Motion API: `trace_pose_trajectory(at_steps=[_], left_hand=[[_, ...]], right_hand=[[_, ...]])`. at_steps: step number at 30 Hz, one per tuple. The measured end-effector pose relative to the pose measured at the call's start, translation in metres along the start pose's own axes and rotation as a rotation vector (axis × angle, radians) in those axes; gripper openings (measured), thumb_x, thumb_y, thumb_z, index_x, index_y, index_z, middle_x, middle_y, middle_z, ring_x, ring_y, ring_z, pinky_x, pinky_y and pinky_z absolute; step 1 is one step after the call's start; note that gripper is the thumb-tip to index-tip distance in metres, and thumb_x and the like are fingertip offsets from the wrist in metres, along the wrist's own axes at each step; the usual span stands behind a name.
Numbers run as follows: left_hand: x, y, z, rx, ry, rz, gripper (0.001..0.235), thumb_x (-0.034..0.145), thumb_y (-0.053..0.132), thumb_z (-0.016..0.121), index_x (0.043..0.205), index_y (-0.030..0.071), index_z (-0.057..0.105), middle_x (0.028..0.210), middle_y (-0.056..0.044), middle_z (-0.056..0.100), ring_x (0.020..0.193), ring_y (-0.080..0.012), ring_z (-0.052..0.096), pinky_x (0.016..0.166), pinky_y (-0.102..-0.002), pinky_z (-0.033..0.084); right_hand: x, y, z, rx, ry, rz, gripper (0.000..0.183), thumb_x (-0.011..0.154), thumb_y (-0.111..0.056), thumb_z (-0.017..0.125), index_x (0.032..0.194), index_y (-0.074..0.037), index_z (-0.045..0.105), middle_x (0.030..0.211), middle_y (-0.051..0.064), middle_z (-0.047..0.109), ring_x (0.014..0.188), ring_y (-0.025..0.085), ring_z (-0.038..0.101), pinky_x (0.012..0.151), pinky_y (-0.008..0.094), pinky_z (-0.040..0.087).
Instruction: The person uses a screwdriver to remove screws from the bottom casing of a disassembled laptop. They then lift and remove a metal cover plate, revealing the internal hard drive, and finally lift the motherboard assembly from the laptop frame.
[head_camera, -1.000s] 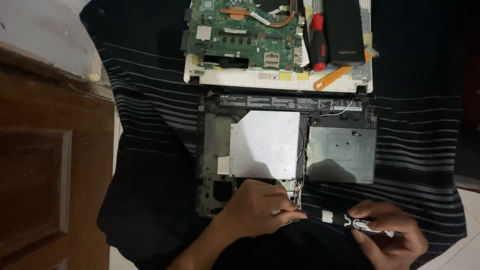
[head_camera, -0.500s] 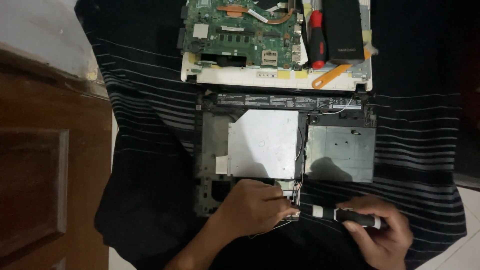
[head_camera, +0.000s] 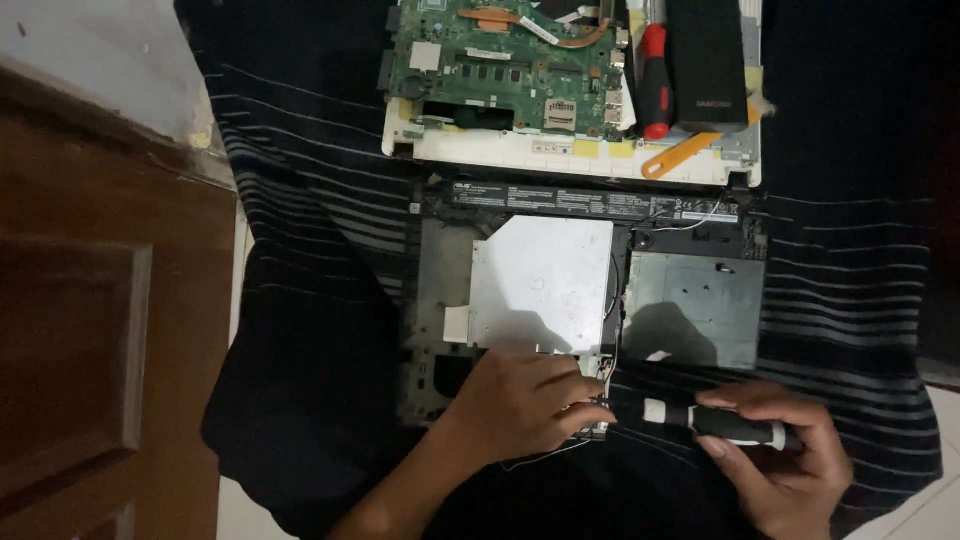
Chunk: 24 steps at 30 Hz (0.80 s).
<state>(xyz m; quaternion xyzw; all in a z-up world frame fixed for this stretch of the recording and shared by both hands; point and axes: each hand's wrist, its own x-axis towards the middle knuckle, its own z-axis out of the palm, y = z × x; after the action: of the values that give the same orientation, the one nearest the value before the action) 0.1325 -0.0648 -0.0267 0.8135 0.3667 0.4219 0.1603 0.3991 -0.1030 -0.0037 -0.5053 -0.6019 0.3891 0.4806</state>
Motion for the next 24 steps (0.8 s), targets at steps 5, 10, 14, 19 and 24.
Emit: trace_pose_trajectory(at_steps=[5,10,14,19,24], left_hand=[[0.01,-0.011,-0.013,0.23,-0.233,-0.108,0.067,0.083,0.065,0.075,0.124,0.013,0.073,0.104,-0.005,0.07,0.088,-0.0229,0.063,0.061,-0.035,0.051],[0.04,-0.03,-0.032,0.507,-0.482,-0.133,0.108,0.071,0.077,0.08,0.152,0.014,0.045,0.157,-0.016,0.043,0.137,-0.0385,0.046,0.103,-0.054,0.044],[0.055,-0.049,-0.028,0.598,-0.589,-0.017,0.111,0.062,0.076,0.079,0.15,0.019,0.045,0.166,-0.018,0.028,0.15,-0.0416,0.029,0.115,-0.067,0.029],[0.083,-0.05,-0.023,0.618,-0.902,-0.025,0.115,0.068,0.084,0.068,0.158,0.027,0.026,0.168,-0.021,0.012,0.151,-0.0483,0.018,0.113,-0.073,0.021],[0.083,-0.05,-0.019,0.678,-0.923,0.039,0.116,0.069,0.09,0.062,0.159,0.025,0.028,0.167,-0.026,0.016,0.149,-0.046,0.025,0.111,-0.071,0.027]], right_hand=[[0.007,-0.007,-0.006,-0.157,0.082,0.056,0.037,0.08,0.004,0.075,0.109,-0.002,0.053,0.107,0.022,0.072,0.105,0.027,0.075,0.104,0.035,0.061],[0.05,-0.055,0.001,-0.424,-0.127,-0.125,0.028,0.081,0.001,0.078,0.101,0.002,0.058,0.105,0.02,0.074,0.1,0.026,0.076,0.095,0.034,0.06],[0.066,-0.063,-0.001,-0.628,-0.316,-0.189,0.033,0.08,-0.01,0.083,0.106,-0.007,0.063,0.111,0.007,0.077,0.101,0.018,0.078,0.079,0.024,0.061],[0.077,-0.061,0.0,-0.654,-0.523,-0.219,0.035,0.08,-0.016,0.079,0.11,-0.008,0.063,0.111,0.008,0.077,0.095,0.016,0.079,0.08,0.026,0.063],[0.079,-0.057,0.003,-0.67,-0.613,-0.206,0.036,0.081,-0.02,0.078,0.113,-0.01,0.064,0.111,0.008,0.077,0.095,0.016,0.08,0.081,0.027,0.065]])
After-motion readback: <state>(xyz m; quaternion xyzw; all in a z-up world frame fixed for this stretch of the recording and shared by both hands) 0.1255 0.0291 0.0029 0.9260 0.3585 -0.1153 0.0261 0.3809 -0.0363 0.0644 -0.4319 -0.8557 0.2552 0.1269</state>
